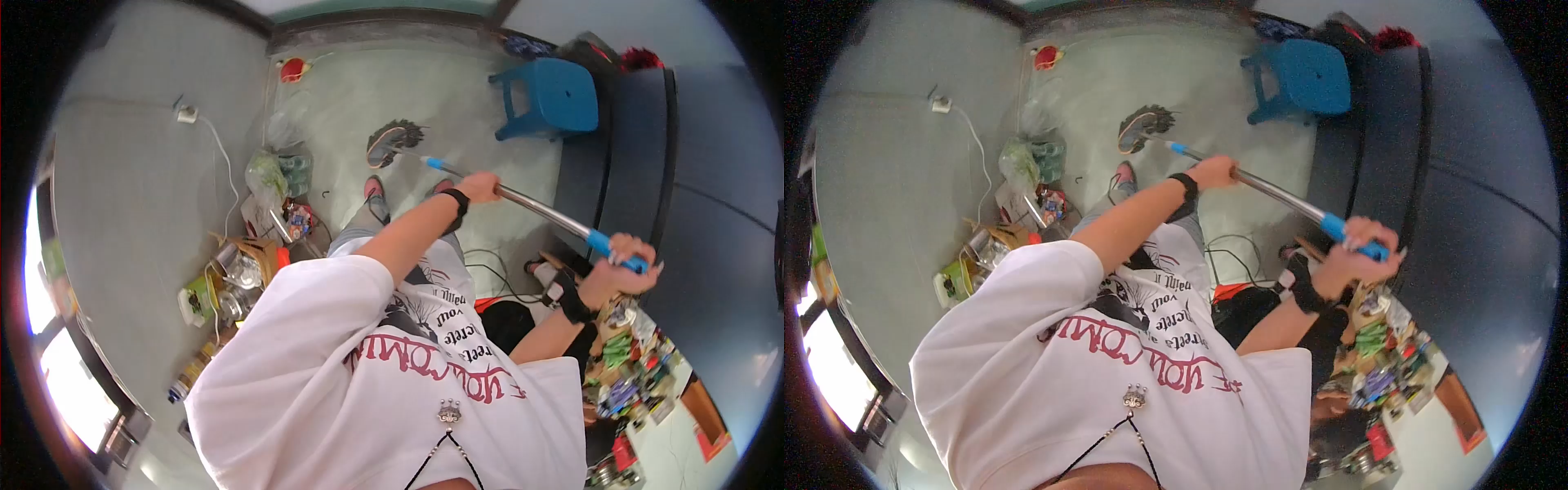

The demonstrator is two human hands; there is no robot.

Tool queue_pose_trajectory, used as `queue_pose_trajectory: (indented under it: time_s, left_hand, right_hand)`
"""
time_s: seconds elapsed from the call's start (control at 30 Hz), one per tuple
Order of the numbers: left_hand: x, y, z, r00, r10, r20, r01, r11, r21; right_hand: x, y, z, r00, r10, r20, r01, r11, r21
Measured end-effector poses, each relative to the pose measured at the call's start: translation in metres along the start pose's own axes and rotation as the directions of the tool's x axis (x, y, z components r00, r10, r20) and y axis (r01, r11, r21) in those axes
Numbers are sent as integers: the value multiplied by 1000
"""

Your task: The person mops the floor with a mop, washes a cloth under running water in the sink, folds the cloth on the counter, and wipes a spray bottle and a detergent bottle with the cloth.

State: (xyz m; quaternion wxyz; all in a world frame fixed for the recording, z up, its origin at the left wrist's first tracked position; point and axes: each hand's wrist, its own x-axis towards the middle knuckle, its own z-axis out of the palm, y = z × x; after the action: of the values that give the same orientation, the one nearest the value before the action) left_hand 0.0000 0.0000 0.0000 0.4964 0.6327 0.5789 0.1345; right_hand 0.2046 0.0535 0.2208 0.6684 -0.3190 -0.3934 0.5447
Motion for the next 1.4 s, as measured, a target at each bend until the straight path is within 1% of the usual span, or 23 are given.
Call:
queue_pose_trajectory:
  time_s: [0.07, 0.1, 0.17, 0.27, 0.37, 0.43, 0.5, 0.53, 0.57, 0.6, 0.63, 0.77, 0.83, 0.87, 0.9, 0.93, 1.0, 1.07, 1.1, 1.17, 1.27, 1.33, 1.4]
  left_hand:
    - [-15, -16, -24, 986, -122, -116, 109, 987, -117]
    - [0, -19, -38, 981, -8, -194, -32, 979, -200]
    - [-51, -76, -65, 947, -142, -288, 71, 967, -245]
    - [-161, -152, -142, 879, -255, -403, 171, 957, -232]
    - [-186, -166, -157, 745, -272, -609, 83, 944, -320]
    - [-222, -169, -169, 519, -277, -809, 63, 956, -287]
    - [-245, -200, -160, 495, -329, -804, 102, 941, -322]
    - [-258, -212, -152, 387, -329, -861, 97, 944, -317]
    - [-273, -221, -149, 276, -318, -907, 97, 948, -303]
    - [-290, -223, -146, 276, -322, -906, 97, 947, -307]
    - [-309, -222, -139, 296, -348, -890, 90, 937, -337]
    - [-367, -186, -129, 411, -367, -834, 32, 921, -389]
    - [-364, -170, -130, 471, -320, -822, 2, 932, -361]
    - [-359, -160, -128, 482, -307, -821, -153, 893, -424]
    - [-352, -154, -127, 491, -299, -818, -298, 825, -481]
    - [-347, -169, -131, 624, -228, -748, -151, 903, -401]
    - [-285, -175, -114, 595, -181, -783, -9, 973, -232]
    - [-249, -125, -117, 767, -86, -636, -64, 976, -209]
    - [-227, -109, -107, 796, -30, -604, -92, 981, -170]
    - [-184, -79, -78, 835, 63, -546, -131, 988, -86]
    - [-126, -24, -21, 918, 109, -382, -136, 990, -44]
    - [-87, 7, 27, 895, 226, -384, -266, 963, -52]
    - [-85, 77, 31, 981, 129, -145, -144, 985, -94]
  right_hand:
    - [16, 18, 18, 996, 61, 63, -64, 997, 42]
    - [27, 16, 61, 960, -3, 280, 11, 1000, -27]
    - [4, 58, 128, 925, 115, 361, -152, 985, 78]
    - [-37, 116, 241, 858, 136, 495, -287, 926, 244]
    - [-60, 131, 320, 712, 84, 697, -333, 915, 229]
    - [-93, 133, 370, 623, 62, 780, -324, 928, 185]
    - [-138, 132, 406, 585, 65, 808, -310, 939, 149]
    - [-162, 124, 421, 513, 30, 858, -286, 948, 138]
    - [-183, 131, 434, 454, -177, 873, -171, 945, 280]
    - [-211, 126, 443, 464, -157, 872, -203, 939, 277]
    - [-225, 121, 451, 326, -261, 909, -135, 939, 318]
    - [-283, 100, 443, 83, -308, 948, -111, 942, 316]
    - [-267, 92, 430, 97, -269, 958, -78, 958, 277]
    - [-256, 87, 419, 95, -218, 971, -85, 970, 226]
    - [-244, 86, 405, 181, -188, 965, -121, 970, 212]
    - [-228, 84, 389, 258, -156, 954, -166, 965, 202]
    - [-188, 65, 344, 279, -112, 954, 42, 994, 104]
    - [-160, 36, 288, 474, -6, 881, 8, 1000, 2]
    - [-143, 20, 259, 513, 53, 857, -83, 996, -12]
    - [-124, -4, 197, 666, -2, 746, -72, 995, 67]
    - [-105, -47, 110, 778, -57, 625, 15, 997, 72]
    - [-102, -78, 62, 834, -77, 546, 94, 996, -3]
    - [-102, -102, 29, 889, -114, 443, 166, 983, -80]
